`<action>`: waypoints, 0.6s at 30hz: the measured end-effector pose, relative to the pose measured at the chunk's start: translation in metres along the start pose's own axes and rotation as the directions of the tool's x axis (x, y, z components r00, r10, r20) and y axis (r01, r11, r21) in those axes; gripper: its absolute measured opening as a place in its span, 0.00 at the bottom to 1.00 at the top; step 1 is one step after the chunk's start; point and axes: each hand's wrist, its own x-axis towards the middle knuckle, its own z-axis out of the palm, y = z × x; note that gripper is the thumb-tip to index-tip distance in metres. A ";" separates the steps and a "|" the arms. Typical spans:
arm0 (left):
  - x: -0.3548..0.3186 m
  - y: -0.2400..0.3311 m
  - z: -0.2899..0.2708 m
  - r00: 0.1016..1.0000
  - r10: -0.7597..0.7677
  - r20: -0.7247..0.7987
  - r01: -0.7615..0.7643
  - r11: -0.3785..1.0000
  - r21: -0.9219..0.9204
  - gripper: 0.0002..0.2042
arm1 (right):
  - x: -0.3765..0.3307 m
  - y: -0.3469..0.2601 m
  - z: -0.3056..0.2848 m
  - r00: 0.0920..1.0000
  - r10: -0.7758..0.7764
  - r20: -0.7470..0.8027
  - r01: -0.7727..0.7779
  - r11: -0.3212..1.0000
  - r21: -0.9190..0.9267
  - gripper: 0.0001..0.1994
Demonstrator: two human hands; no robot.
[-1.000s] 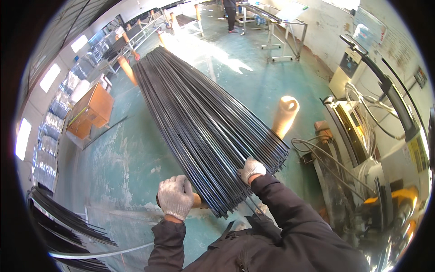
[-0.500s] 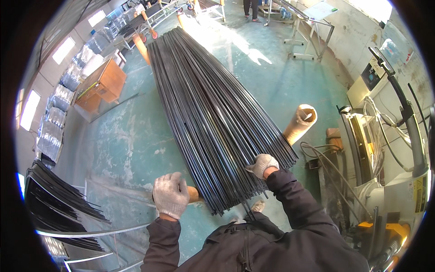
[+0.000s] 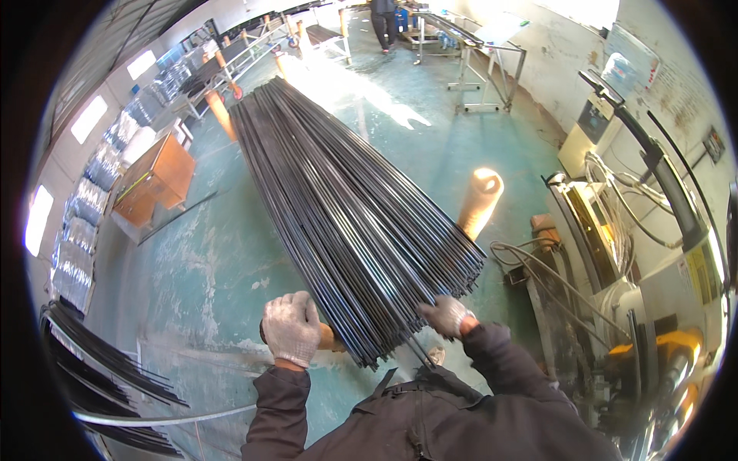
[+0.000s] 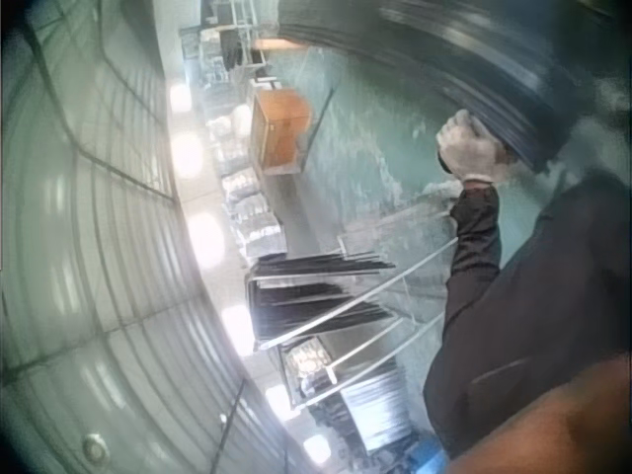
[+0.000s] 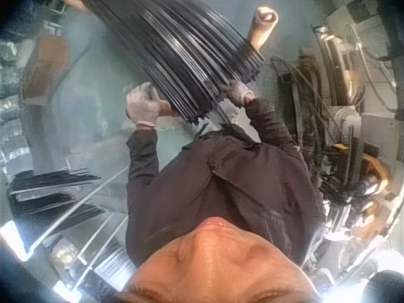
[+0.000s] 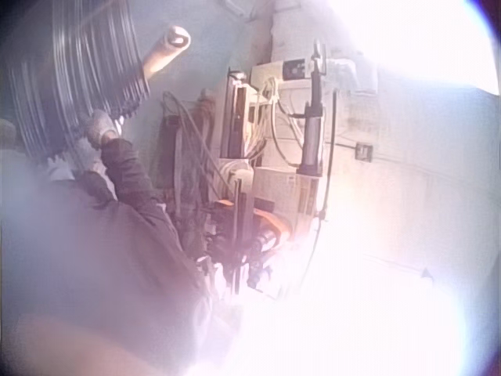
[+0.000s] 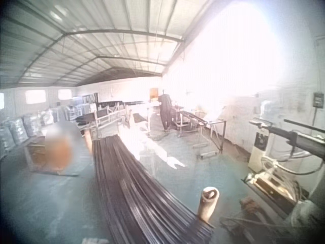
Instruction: The person repeatedly picks up bundles of long metal rods and feeds them into a machine with rotating rollers. The rods are then moved to a stack on the floor. The cycle repeats throughout the clip.
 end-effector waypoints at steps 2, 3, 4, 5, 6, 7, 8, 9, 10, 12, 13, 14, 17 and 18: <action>-0.003 0.001 -0.003 0.998 0.052 -0.025 -0.053 0.998 -0.033 0.07 | -0.060 0.043 0.007 0.998 0.052 0.034 -0.051 0.998 -0.025 0.29; -0.006 0.001 -0.003 0.997 0.059 -0.057 -0.062 0.996 -0.060 0.06 | -0.092 0.064 0.008 0.986 0.138 0.092 -0.137 0.990 -0.019 0.28; -0.009 0.002 0.000 0.993 0.071 -0.090 -0.079 0.993 -0.093 0.06 | -0.133 0.087 0.010 0.971 0.199 0.131 -0.212 0.973 0.091 0.26; -0.014 0.004 0.005 0.992 0.068 -0.107 -0.082 0.989 -0.126 0.06 | -0.174 0.107 0.017 0.974 0.215 0.064 -0.221 0.971 0.095 0.24; -0.019 0.007 0.013 0.982 0.080 -0.169 -0.113 0.975 -0.190 0.06 | -0.214 0.127 0.020 0.972 0.231 0.048 -0.234 0.969 0.079 0.23; -0.031 0.013 0.020 0.989 0.067 -0.135 -0.093 0.975 -0.201 0.06 | -0.253 0.144 0.029 0.946 0.324 -0.010 -0.324 0.945 0.039 0.20; -0.038 0.019 0.036 0.988 0.047 -0.145 -0.104 0.906 -0.411 0.06 | -0.295 0.160 0.039 0.927 0.366 -0.085 -0.349 0.923 0.163 0.18; -0.044 0.028 0.056 0.994 -0.008 -0.110 -0.060 0.797 -0.601 0.05 | -0.335 0.175 0.048 0.862 0.489 -0.131 -0.464 0.866 0.185 0.17; -0.056 0.041 0.077 0.994 -0.085 0.074 0.109 0.551 -0.827 0.07 | -0.371 0.190 0.055 0.859 0.482 -0.173 -0.463 0.875 0.140 0.17; -0.084 0.066 0.115 0.822 -0.156 0.548 0.550 -0.034 -0.834 0.11 | -0.430 0.213 0.079 0.751 0.574 -0.326 -0.550 0.817 0.172 0.17; -0.102 0.074 0.128 0.574 -0.144 0.806 0.747 -0.311 -0.587 0.13 | -0.454 0.222 0.091 0.683 0.640 -0.351 -0.611 0.765 0.204 0.18; -0.117 0.080 0.138 0.547 -0.138 0.826 0.773 -0.297 -0.561 0.12 | -0.468 0.230 0.103 0.697 0.595 -0.400 -0.572 0.798 0.191 0.18; -0.153 0.087 0.147 0.493 -0.051 0.869 0.852 -0.173 -0.494 0.13 | -0.484 0.226 0.136 0.696 0.483 -0.532 -0.517 0.851 0.096 0.20; -0.158 0.086 0.145 0.493 -0.001 0.870 0.860 -0.153 -0.487 0.12 | -0.473 0.218 0.143 0.725 0.431 -0.537 -0.496 0.868 0.026 0.20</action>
